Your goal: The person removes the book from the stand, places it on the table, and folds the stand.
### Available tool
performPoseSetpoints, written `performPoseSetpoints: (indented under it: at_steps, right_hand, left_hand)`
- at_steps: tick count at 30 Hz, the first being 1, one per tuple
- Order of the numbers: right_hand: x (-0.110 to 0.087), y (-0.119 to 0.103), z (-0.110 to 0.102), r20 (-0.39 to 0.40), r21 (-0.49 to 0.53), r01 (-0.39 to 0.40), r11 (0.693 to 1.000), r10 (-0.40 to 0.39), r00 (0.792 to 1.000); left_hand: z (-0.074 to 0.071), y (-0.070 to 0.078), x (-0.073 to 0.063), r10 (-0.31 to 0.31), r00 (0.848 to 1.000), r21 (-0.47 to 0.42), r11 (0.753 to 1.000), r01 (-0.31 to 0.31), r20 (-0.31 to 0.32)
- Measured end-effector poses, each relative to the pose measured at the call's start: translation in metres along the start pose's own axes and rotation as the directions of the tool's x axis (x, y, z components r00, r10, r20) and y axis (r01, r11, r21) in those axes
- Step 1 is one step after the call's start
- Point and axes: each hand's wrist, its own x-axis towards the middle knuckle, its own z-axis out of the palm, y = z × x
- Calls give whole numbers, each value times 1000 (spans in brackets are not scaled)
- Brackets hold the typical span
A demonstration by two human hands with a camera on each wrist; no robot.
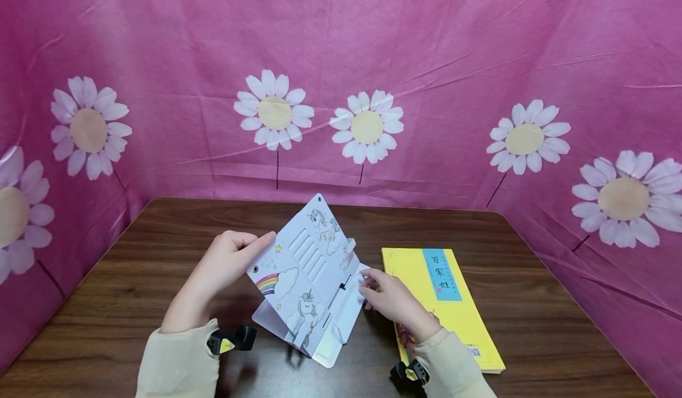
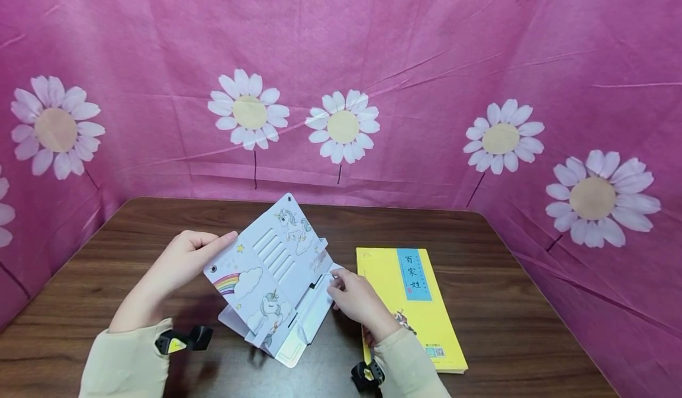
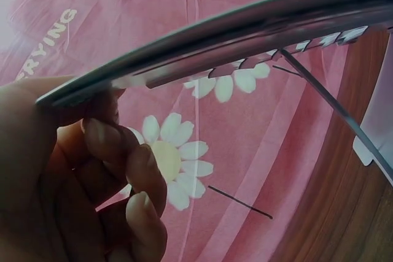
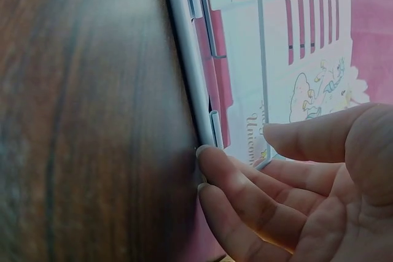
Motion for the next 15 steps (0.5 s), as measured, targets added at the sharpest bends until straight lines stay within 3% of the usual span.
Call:
performPoseSetpoints:
  at_steps: [9,15]
  right_hand:
    - [0,0,1,-1,18,-19,1000,19,1000]
    - [1,-1,2,-34,-15,22,1000,-23,999]
  left_hand:
    - [4,-3,1,61,998,-69,996,-60,18]
    - [4,-4,2,85,995,-103,992,-79,54]
